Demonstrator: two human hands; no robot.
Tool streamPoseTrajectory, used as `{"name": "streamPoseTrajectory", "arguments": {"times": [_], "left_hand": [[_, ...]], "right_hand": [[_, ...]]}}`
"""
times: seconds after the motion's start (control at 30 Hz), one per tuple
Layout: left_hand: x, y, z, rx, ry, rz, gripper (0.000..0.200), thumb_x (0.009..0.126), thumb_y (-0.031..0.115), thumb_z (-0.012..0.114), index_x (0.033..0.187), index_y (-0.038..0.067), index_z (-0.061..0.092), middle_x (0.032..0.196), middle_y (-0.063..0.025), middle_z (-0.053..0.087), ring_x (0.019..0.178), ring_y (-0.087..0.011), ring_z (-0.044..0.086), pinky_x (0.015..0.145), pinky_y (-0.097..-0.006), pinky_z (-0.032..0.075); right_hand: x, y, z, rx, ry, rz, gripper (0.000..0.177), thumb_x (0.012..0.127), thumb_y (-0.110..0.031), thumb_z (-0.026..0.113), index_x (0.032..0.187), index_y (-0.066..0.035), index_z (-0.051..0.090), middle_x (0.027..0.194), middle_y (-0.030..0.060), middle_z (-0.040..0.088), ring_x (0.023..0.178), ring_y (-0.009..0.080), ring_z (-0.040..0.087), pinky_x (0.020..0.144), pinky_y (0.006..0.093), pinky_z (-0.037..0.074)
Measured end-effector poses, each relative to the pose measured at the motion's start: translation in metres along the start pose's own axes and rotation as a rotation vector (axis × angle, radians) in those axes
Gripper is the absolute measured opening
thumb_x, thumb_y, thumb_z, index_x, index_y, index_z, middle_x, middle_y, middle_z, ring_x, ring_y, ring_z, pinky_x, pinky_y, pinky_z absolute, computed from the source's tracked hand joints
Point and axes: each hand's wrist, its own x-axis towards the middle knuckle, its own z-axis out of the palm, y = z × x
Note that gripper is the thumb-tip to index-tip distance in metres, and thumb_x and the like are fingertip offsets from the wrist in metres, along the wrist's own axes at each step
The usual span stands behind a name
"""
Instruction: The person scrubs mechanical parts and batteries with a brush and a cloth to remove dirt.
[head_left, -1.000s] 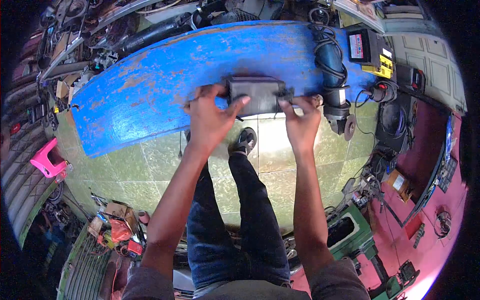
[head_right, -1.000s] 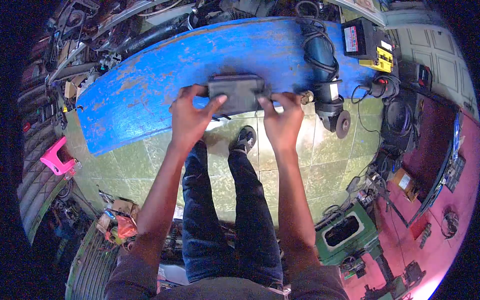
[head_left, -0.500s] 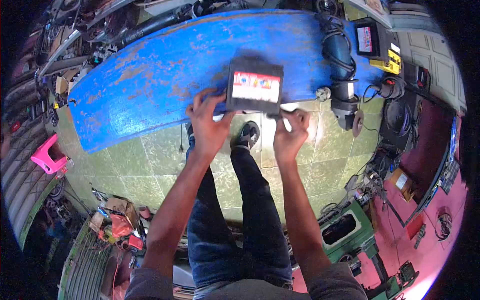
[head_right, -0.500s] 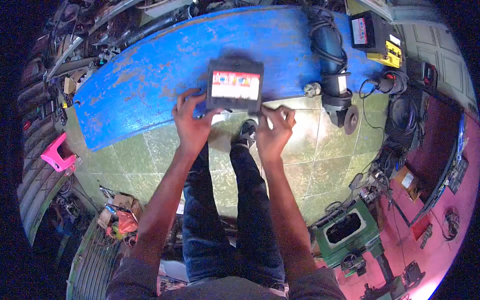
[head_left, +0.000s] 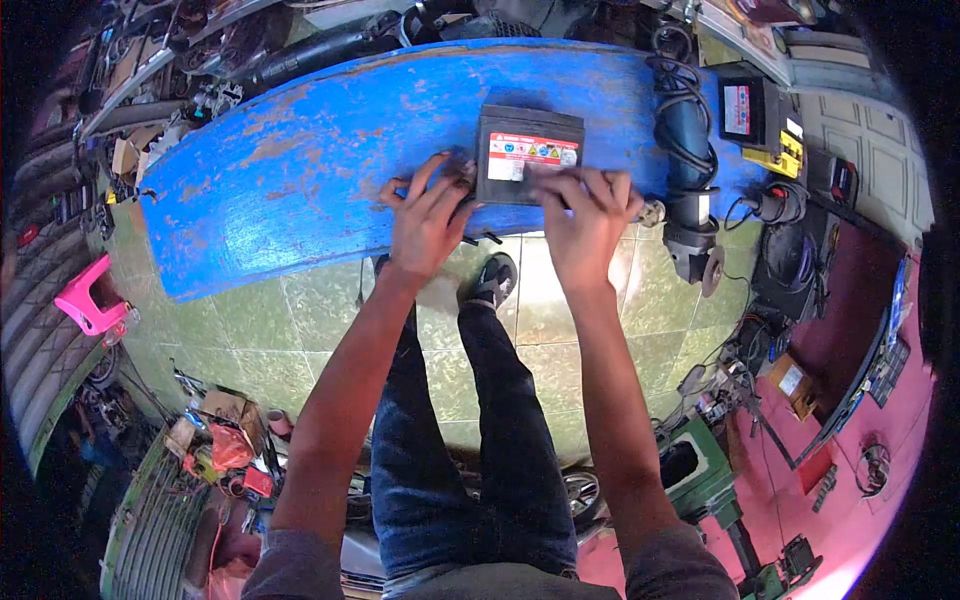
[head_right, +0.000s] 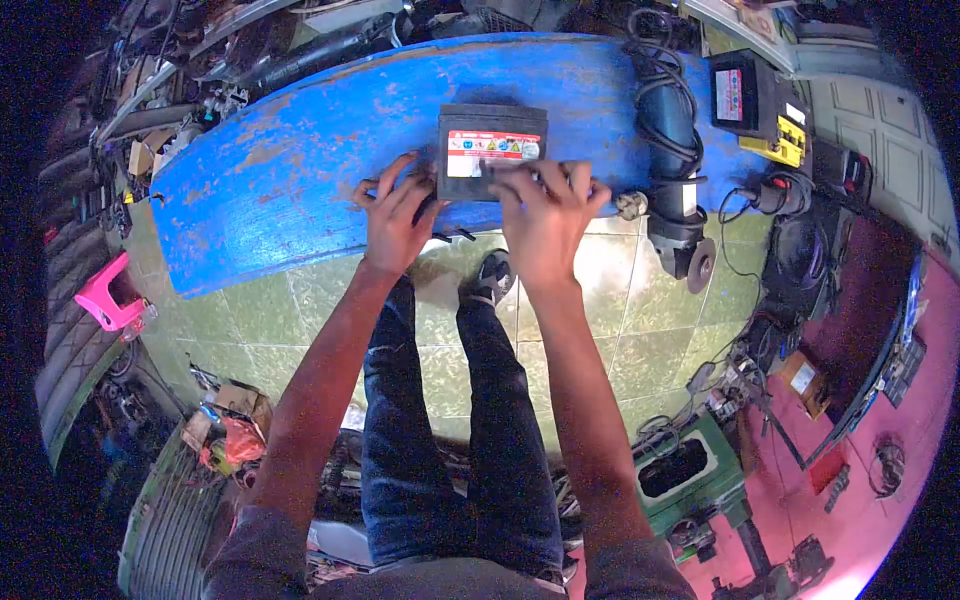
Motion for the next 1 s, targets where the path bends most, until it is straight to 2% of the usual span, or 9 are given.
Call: {"name": "streamPoseTrajectory", "arguments": {"times": [0.13, 0.2, 0.27, 0.37, 0.43, 0.53, 0.77, 0.9, 1.0], "left_hand": [[-0.002, -0.001, 0.001, 0.006, -0.019, -0.010, 0.025, 0.079, 0.020, 0.079, 0.101, 0.013, 0.069, 0.116, -0.0009, 0.071, 0.127, -0.0202, 0.056, 0.097, -0.0488, 0.026], [-0.003, -0.002, 0.001, 0.017, -0.078, -0.011, 0.031, 0.085, 0.028, 0.073, 0.113, 0.016, 0.069, 0.123, 0.0023, 0.067, 0.131, -0.0192, 0.051, 0.097, -0.0529, 0.026], [-0.001, 0.000, 0.001, 0.010, -0.066, -0.007, 0.032, 0.084, 0.027, 0.073, 0.115, 0.017, 0.070, 0.125, 0.0030, 0.066, 0.130, -0.0190, 0.052, 0.097, -0.0526, 0.026], [-0.003, 0.000, 0.002, -0.006, -0.057, -0.026, 0.030, 0.085, 0.025, 0.072, 0.114, 0.017, 0.070, 0.124, 0.0039, 0.066, 0.129, -0.0187, 0.052, 0.097, -0.0526, 0.027], [-0.001, 0.000, 0.001, 0.043, -0.059, -0.006, 0.020, 0.080, 0.021, 0.074, 0.097, 0.014, 0.069, 0.120, 0.0008, 0.069, 0.125, -0.0188, 0.056, 0.095, -0.0500, 0.027], [0.001, 0.001, 0.002, 0.014, -0.045, -0.018, 0.028, 0.085, 0.022, 0.071, 0.113, 0.018, 0.071, 0.125, 0.0052, 0.067, 0.127, -0.0181, 0.053, 0.094, -0.0522, 0.028], [-0.003, -0.002, 0.003, 0.006, -0.067, -0.037, 0.027, 0.085, 0.022, 0.070, 0.112, 0.018, 0.071, 0.127, 0.0064, 0.067, 0.125, -0.0184, 0.053, 0.095, -0.0522, 0.027], [-0.003, 0.002, 0.006, 0.037, -0.054, -0.024, 0.029, 0.085, 0.023, 0.071, 0.114, 0.019, 0.071, 0.128, 0.0071, 0.066, 0.124, -0.0181, 0.053, 0.094, -0.0522, 0.027], [-0.003, 0.000, 0.002, 0.069, -0.070, -0.014, 0.030, 0.085, 0.023, 0.071, 0.114, 0.019, 0.071, 0.129, 0.0076, 0.066, 0.124, -0.0180, 0.053, 0.094, -0.0521, 0.027]], "right_hand": [[0.054, -0.003, 0.036, -0.097, 0.140, -0.058, 0.012, 0.072, -0.014, 0.082, 0.081, -0.019, 0.076, 0.084, -0.0028, 0.068, 0.091, 0.0213, 0.055, 0.089, 0.0431, 0.032], [0.065, -0.009, 0.044, -0.074, 0.192, -0.085, 0.011, 0.072, -0.014, 0.081, 0.080, -0.020, 0.076, 0.082, -0.0039, 0.067, 0.090, 0.0207, 0.055, 0.088, 0.0433, 0.033], [0.066, -0.013, 0.049, 0.072, 0.118, -0.261, 0.005, 0.075, -0.016, 0.079, 0.079, -0.019, 0.077, 0.081, -0.0042, 0.068, 0.089, 0.0207, 0.055, 0.086, 0.0439, 0.033], [0.084, -0.002, 0.039, -0.060, 0.117, -0.202, 0.008, 0.074, -0.013, 0.079, 0.078, -0.020, 0.077, 0.084, -0.0047, 0.071, 0.089, 0.0204, 0.056, 0.086, 0.0430, 0.033], [0.089, -0.001, 0.039, -0.118, 0.111, -0.125, 0.012, 0.073, -0.010, 0.079, 0.079, -0.021, 0.076, 0.085, -0.0055, 0.072, 0.089, 0.0199, 0.056, 0.086, 0.0425, 0.033], [0.080, -0.005, 0.044, 0.085, 0.035, -0.226, 0.008, 0.075, -0.011, 0.077, 0.078, -0.019, 0.075, 0.085, -0.0047, 0.072, 0.090, 0.0197, 0.057, 0.086, 0.0422, 0.033], [0.061, 0.004, 0.015, 0.127, -0.225, -0.504, 0.007, 0.074, -0.010, 0.076, 0.077, -0.016, 0.074, 0.087, -0.0043, 0.073, 0.089, 0.0188, 0.056, 0.085, 0.0410, 0.033], [0.072, 0.017, 0.018, -0.043, 0.011, -0.321, 0.013, 0.068, -0.007, 0.073, 0.078, -0.016, 0.074, 0.087, -0.0051, 0.072, 0.088, 0.0177, 0.055, 0.084, 0.0414, 0.033], [0.039, -0.001, 0.029, 0.066, -0.082, -0.495, 0.015, 0.067, -0.007, 0.072, 0.078, -0.017, 0.074, 0.084, -0.0049, 0.071, 0.087, 0.0174, 0.055, 0.082, 0.0421, 0.033]]}}
